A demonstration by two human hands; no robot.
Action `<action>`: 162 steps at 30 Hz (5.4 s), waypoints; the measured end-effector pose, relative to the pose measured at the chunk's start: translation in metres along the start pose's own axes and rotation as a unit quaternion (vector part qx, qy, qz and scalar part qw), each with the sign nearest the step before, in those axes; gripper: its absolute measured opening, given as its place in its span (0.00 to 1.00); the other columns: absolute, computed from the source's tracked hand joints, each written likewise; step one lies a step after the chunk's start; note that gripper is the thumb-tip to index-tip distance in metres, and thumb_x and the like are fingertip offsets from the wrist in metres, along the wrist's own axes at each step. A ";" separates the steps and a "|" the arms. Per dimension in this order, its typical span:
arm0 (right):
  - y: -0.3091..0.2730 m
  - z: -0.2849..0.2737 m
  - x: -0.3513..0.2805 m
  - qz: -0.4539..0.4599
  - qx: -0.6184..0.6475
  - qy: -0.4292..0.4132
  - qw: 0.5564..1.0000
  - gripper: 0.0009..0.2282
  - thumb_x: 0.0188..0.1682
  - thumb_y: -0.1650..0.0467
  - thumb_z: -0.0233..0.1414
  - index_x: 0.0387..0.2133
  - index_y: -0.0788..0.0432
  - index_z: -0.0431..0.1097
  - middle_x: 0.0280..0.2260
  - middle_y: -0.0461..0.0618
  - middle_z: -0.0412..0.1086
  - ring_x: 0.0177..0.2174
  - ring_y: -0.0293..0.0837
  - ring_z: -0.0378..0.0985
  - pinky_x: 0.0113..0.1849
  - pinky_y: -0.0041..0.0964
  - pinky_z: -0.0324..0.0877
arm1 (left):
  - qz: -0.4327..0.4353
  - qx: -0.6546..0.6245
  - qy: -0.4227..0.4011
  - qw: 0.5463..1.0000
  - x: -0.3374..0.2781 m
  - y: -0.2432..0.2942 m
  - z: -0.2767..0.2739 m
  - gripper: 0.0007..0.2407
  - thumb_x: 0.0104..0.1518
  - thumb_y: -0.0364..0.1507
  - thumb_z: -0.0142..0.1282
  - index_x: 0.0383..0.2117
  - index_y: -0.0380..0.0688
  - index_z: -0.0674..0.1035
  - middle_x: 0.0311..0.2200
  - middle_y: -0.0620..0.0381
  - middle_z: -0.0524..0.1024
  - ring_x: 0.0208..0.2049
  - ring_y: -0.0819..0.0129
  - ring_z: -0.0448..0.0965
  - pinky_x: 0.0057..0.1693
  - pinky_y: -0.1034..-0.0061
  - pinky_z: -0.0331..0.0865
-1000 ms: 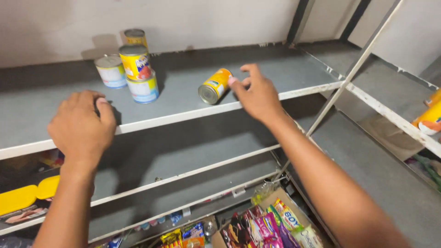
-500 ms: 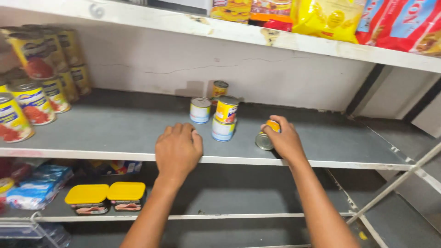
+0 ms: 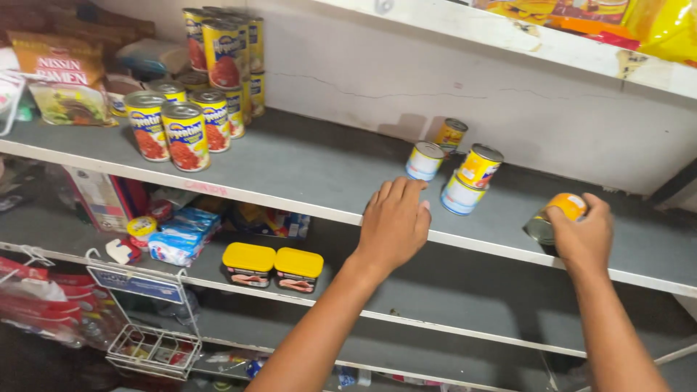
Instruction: Organizing and stacking various canned goods onto shelves in a grocery store aisle.
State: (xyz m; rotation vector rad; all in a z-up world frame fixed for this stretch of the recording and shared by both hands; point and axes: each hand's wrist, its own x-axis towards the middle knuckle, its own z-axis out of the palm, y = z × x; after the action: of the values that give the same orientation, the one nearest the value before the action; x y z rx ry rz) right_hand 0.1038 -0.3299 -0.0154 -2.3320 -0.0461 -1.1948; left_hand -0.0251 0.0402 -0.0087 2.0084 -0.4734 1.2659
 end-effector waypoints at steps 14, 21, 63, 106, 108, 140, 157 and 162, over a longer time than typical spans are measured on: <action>-0.216 0.009 -0.070 -0.059 0.445 0.023 0.893 0.27 0.53 0.81 0.61 0.58 0.58 0.51 0.53 0.51 0.61 0.50 0.40 0.71 0.55 0.35 0.73 | -0.013 0.212 0.118 0.970 0.009 -0.164 -0.286 0.27 0.53 0.36 0.73 0.56 0.41 0.73 0.61 0.39 0.61 0.61 0.38 0.63 0.66 0.50 0.59; -0.425 0.100 -0.107 -0.200 0.398 -0.190 0.875 0.26 0.48 0.74 0.66 0.55 0.56 0.56 0.46 0.49 0.66 0.45 0.40 0.73 0.50 0.36 0.72 | -0.160 0.095 -0.028 0.982 0.032 -0.199 -0.308 0.34 0.43 0.46 0.75 0.56 0.49 0.71 0.59 0.38 0.57 0.59 0.37 0.68 0.63 0.52 0.66; -0.532 0.153 -0.149 -0.189 0.306 -0.172 0.917 0.35 0.30 0.63 0.72 0.53 0.53 0.64 0.56 0.66 0.55 0.62 0.64 0.54 0.55 0.47 0.68 | -0.199 -0.046 -0.209 0.956 0.031 -0.253 -0.300 0.48 0.38 0.29 0.74 0.61 0.34 0.46 0.53 0.35 0.71 0.57 0.48 0.74 0.60 0.65 0.68; -0.002 -0.085 -0.012 0.051 -0.093 0.020 0.994 0.37 0.31 0.62 0.74 0.57 0.46 0.63 0.57 0.62 0.52 0.59 0.67 0.56 0.56 0.53 0.61 | -0.127 -0.171 -0.335 0.918 0.055 0.116 0.262 0.47 0.46 0.27 0.71 0.65 0.34 0.43 0.59 0.28 0.60 0.57 0.33 0.68 0.61 0.53 0.67; 0.016 -0.094 -0.001 0.068 -0.077 0.019 0.995 0.39 0.29 0.60 0.73 0.57 0.45 0.62 0.57 0.62 0.52 0.57 0.64 0.61 0.55 0.50 0.64 | -0.167 -0.181 -0.374 0.894 0.061 0.136 0.280 0.57 0.40 0.30 0.76 0.66 0.38 0.33 0.62 0.31 0.54 0.59 0.34 0.65 0.62 0.56 0.66; 0.181 -0.169 0.089 0.121 0.039 -0.112 0.986 0.25 0.40 0.72 0.65 0.51 0.57 0.61 0.43 0.52 0.75 0.42 0.42 0.78 0.42 0.34 0.73 | -0.121 -0.066 -0.340 0.930 0.053 0.194 0.449 0.53 0.48 0.26 0.69 0.68 0.39 0.28 0.56 0.30 0.64 0.53 0.40 0.74 0.63 0.48 0.60; 0.268 -0.272 0.039 0.325 0.446 0.016 0.834 0.21 0.48 0.65 0.63 0.48 0.68 0.69 0.42 0.57 0.75 0.41 0.47 0.82 0.49 0.46 0.80 | -0.123 -0.120 -0.349 0.921 0.054 0.192 0.418 0.51 0.51 0.23 0.68 0.70 0.43 0.31 0.57 0.30 0.62 0.53 0.31 0.72 0.57 0.51 0.69; 0.280 -0.278 0.027 0.340 0.555 0.192 0.735 0.19 0.45 0.62 0.61 0.45 0.60 0.70 0.39 0.53 0.75 0.36 0.45 0.83 0.44 0.43 0.81 | -0.118 -0.135 -0.361 0.915 0.059 0.194 0.404 0.48 0.53 0.22 0.65 0.71 0.42 0.34 0.57 0.27 0.61 0.53 0.31 0.74 0.55 0.50 0.71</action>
State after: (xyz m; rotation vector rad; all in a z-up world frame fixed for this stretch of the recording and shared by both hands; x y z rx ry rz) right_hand -0.0157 -0.7054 0.0188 -0.8731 0.1794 -0.8342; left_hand 0.1344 -0.3824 0.0051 2.1590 -0.6756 0.2525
